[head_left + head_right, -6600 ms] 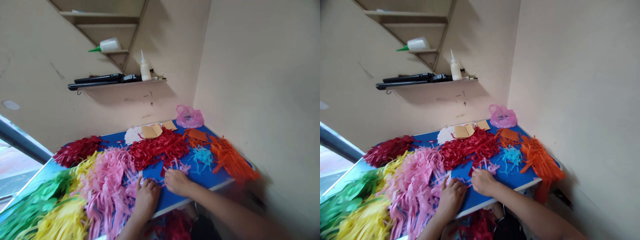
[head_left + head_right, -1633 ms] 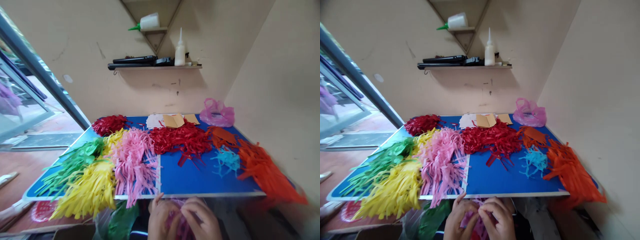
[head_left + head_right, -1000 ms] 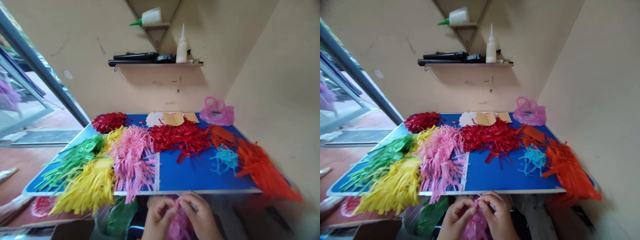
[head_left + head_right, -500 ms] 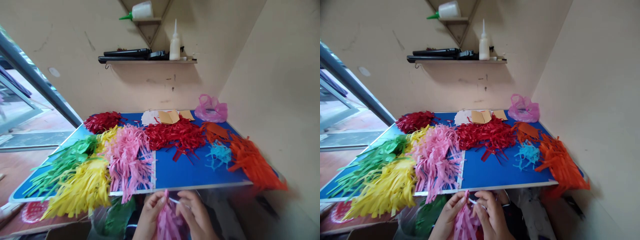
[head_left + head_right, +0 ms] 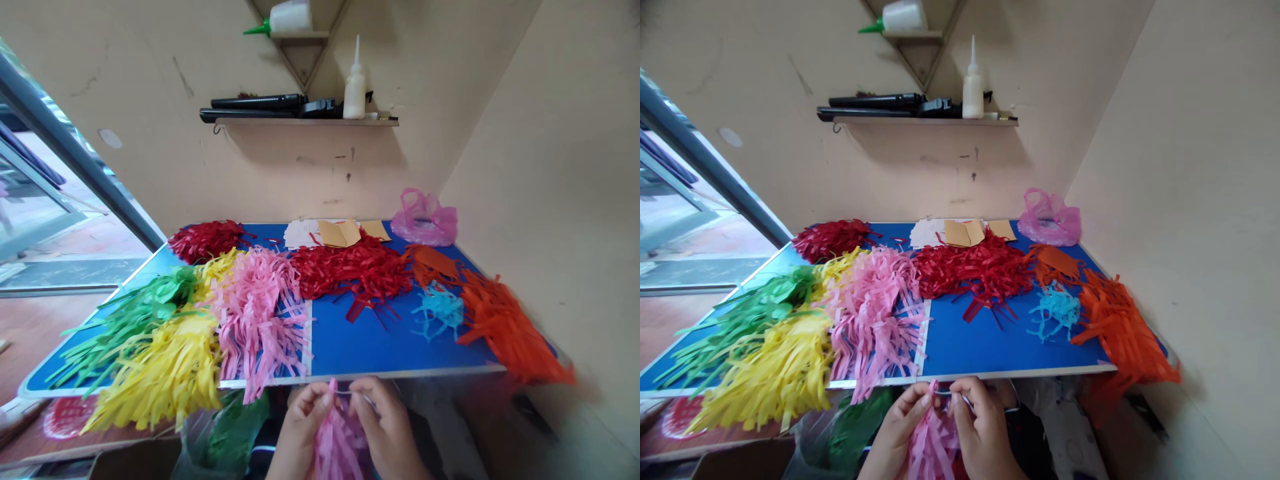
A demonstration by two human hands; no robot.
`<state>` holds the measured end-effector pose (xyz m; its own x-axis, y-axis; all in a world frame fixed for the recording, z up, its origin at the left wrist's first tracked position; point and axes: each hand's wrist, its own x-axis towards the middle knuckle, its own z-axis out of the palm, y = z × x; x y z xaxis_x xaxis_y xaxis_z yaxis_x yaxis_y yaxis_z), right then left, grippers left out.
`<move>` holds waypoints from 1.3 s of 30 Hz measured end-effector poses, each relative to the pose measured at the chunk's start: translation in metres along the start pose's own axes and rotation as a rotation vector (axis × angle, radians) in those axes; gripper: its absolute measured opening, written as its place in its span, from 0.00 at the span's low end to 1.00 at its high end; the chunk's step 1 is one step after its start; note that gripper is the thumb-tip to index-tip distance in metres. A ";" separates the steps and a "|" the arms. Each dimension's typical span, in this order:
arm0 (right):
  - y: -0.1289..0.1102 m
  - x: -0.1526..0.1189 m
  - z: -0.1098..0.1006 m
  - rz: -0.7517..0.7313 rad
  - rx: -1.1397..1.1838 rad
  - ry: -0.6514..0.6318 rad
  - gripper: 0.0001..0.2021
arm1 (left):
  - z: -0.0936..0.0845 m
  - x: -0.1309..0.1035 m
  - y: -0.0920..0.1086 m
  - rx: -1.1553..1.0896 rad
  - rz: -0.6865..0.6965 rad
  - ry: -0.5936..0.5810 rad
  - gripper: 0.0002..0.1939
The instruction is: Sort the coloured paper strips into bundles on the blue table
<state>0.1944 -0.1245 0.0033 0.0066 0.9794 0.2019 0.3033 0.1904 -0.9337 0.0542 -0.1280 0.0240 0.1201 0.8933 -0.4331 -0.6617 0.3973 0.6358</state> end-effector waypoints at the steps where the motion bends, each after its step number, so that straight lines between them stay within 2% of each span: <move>1: -0.001 0.001 0.000 0.001 -0.014 0.000 0.15 | 0.000 0.000 0.000 0.004 0.000 0.005 0.16; 5: -0.011 0.003 -0.001 0.038 0.024 -0.009 0.16 | -0.002 0.002 -0.005 0.017 0.035 0.025 0.17; 9: -0.017 0.003 0.001 0.057 0.128 -0.063 0.17 | -0.006 0.006 -0.014 0.140 0.162 0.053 0.18; 12: -0.013 0.002 0.001 0.068 0.160 -0.154 0.18 | -0.010 0.006 -0.018 0.378 0.349 0.124 0.18; 15: -0.009 0.004 -0.004 0.010 0.083 -0.266 0.17 | -0.014 0.003 -0.019 0.647 0.529 0.219 0.18; 17: -0.009 0.007 -0.008 -0.037 -0.006 -0.326 0.12 | -0.016 0.000 -0.019 0.769 0.613 0.239 0.16; 20: -0.008 0.010 -0.010 -0.104 -0.068 -0.353 0.11 | -0.019 -0.003 -0.018 0.909 0.693 0.245 0.12; 22: -0.004 0.011 -0.010 -0.165 -0.097 -0.335 0.12 | -0.020 -0.006 -0.017 0.976 0.695 0.214 0.11; 25: 0.005 0.009 -0.010 -0.197 -0.131 -0.260 0.16 | -0.020 -0.011 -0.013 0.957 0.576 0.026 0.10; 27: 0.009 0.007 -0.012 -0.166 -0.125 -0.260 0.16 | -0.018 -0.013 -0.012 0.877 0.506 -0.045 0.10; 30: 0.010 0.005 -0.014 -0.179 -0.120 -0.331 0.13 | -0.017 -0.013 -0.013 0.803 0.509 0.016 0.12; 33: 0.009 0.007 -0.011 -0.219 -0.103 -0.352 0.14 | -0.017 -0.009 -0.018 0.834 0.500 0.050 0.14; 36: 0.007 0.016 -0.008 -0.116 0.039 -0.292 0.15 | -0.016 -0.005 -0.022 0.895 0.469 0.021 0.13; 39: 0.005 0.020 -0.030 -0.036 0.197 -0.175 0.17 | -0.019 -0.004 -0.020 0.935 0.473 -0.002 0.13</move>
<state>0.2251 -0.1063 0.0117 -0.1706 0.9652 0.1981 0.1089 0.2183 -0.9698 0.0530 -0.1435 0.0004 0.0004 0.9999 -0.0111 0.1944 0.0108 0.9809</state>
